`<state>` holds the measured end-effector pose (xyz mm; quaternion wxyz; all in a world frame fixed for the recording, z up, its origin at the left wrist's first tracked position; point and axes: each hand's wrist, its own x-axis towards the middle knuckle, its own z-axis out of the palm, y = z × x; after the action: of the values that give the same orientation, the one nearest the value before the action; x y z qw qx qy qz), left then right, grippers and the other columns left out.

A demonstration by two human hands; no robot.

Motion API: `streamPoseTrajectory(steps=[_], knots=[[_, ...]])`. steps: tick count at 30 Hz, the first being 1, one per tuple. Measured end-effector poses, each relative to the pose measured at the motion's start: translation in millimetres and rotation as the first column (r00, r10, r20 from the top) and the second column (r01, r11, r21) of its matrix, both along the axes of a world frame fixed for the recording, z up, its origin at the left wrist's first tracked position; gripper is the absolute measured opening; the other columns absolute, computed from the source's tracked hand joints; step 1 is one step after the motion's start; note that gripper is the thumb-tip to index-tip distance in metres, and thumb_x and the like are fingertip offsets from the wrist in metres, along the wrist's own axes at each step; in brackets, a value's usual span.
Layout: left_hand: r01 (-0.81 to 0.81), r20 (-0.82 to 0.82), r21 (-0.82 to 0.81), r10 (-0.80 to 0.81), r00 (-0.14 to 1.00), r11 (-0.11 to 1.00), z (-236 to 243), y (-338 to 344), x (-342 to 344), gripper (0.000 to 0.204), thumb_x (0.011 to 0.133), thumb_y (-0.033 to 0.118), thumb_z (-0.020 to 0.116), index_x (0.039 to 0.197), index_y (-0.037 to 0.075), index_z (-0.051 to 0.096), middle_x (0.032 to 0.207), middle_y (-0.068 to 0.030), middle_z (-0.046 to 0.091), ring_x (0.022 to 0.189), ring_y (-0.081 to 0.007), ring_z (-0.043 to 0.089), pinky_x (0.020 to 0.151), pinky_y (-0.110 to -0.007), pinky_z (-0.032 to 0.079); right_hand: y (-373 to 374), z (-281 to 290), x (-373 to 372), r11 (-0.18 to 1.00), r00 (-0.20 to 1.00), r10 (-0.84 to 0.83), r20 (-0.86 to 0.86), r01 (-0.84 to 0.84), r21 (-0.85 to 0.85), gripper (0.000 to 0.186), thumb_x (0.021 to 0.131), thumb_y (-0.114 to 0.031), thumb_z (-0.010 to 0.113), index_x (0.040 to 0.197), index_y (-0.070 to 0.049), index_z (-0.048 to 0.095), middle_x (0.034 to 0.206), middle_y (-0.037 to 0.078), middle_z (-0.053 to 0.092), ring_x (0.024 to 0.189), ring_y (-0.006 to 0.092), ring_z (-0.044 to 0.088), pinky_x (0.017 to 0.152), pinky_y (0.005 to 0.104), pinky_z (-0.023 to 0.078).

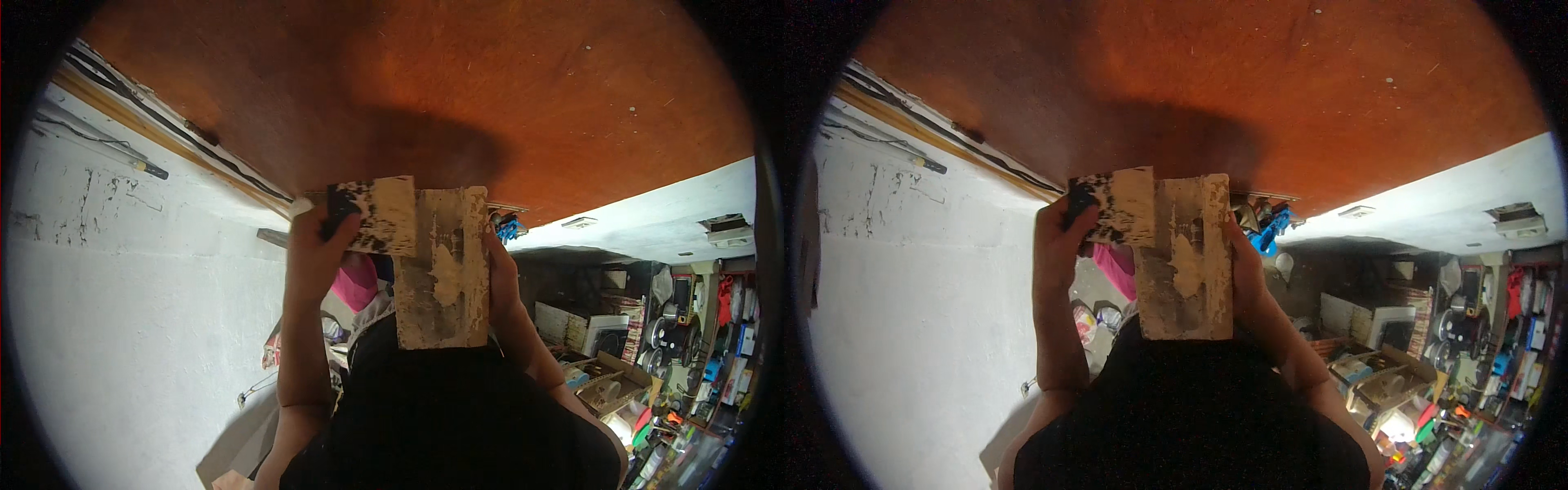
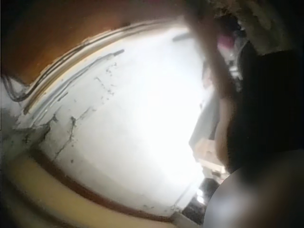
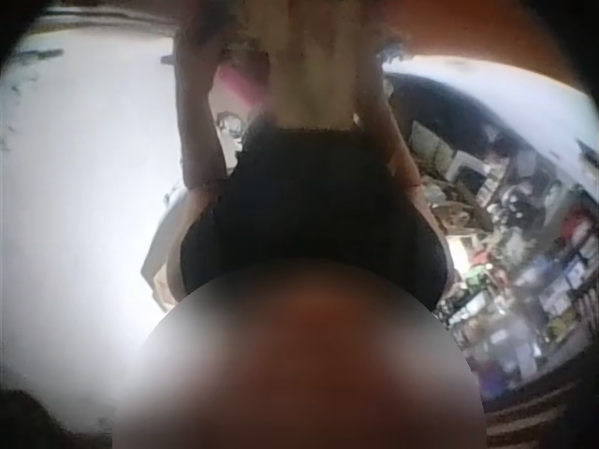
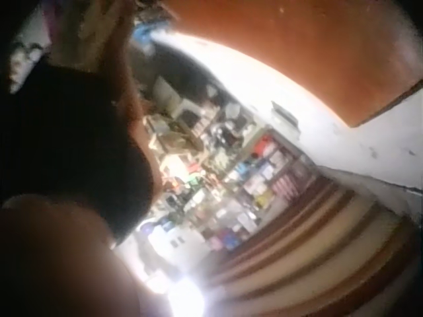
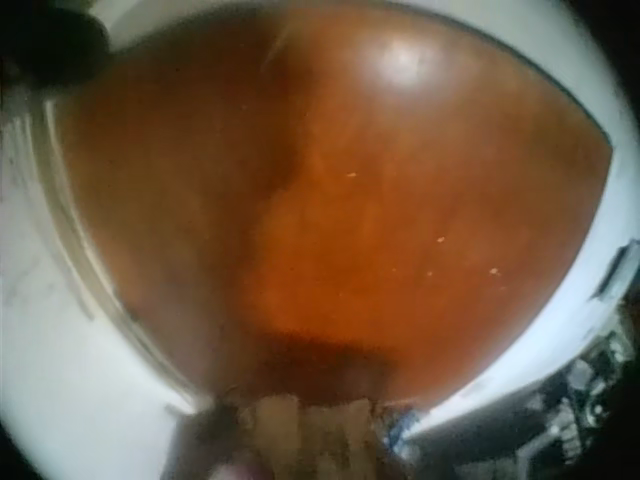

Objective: The recorder applies putty to a gap or hole in a wall/ceiling corner using a putty knife and a hawk.

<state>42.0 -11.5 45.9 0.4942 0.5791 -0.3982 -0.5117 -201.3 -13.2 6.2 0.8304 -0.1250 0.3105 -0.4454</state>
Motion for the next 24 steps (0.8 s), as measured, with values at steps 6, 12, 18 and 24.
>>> streamPoseTrajectory(steps=[6,12,18,24], knots=[[0.053,0.119,-0.112,-0.04,0.992,0.992,8,-4,-6,0.015,0.088,0.012,0.064,0.088,-0.003,0.064,0.069,-0.003,0.064,0.058,-0.007,0.058,0.052,-0.023,0.044,1,1,-2,0.999,0.997,0.049,0.057,-0.048,-0.005,0.048,0.099,-0.038,0.041,0.133,-0.004,0.043,0.12,0.013,0.058,0.104,0.0237,0.06,0.086,0.0379,0.052],[0.077,0.184,-0.039,-0.068,0.98,0.996,18,-3,-20,0.016,0.087,0.012,0.065,0.086,-0.004,0.063,0.067,-0.0026,0.063,0.054,-0.0072,0.055,0.047,-0.023,0.041,2,7,1,0.999,0.998,0.049,-0.029,-0.049,-0.011,0.053,0.097,-0.043,0.042,0.134,-0.005,0.04,0.12,0.014,0.056,0.104,0.0242,0.059,0.086,0.0387,0.051],[0.077,0.168,-0.025,-0.071,0.983,0.997,13,-6,-10,0.015,0.088,0.012,0.065,0.089,-0.003,0.064,0.071,-0.0041,0.065,0.06,-0.0067,0.056,0.048,-0.022,0.042,1,7,-1,0.997,0.997,0.073,0.014,-0.073,0.002,0.05,0.099,-0.039,0.04,0.136,-0.005,0.04,0.122,0.012,0.056,0.105,0.0239,0.059,0.087,0.038,0.051],[0.097,0.275,-0.016,-0.089,0.957,0.995,7,-8,-1,0.018,0.087,0.014,0.066,0.089,-0.004,0.065,0.069,-0.0045,0.065,0.055,-0.0062,0.057,0.047,-0.023,0.044,3,4,-1,0.999,0.999,0.041,-0.017,-0.042,-0.019,0.05,0.099,-0.038,0.038,0.138,-0.006,0.037,0.125,0.013,0.054,0.108,0.0246,0.058,0.089,0.0386,0.051]])
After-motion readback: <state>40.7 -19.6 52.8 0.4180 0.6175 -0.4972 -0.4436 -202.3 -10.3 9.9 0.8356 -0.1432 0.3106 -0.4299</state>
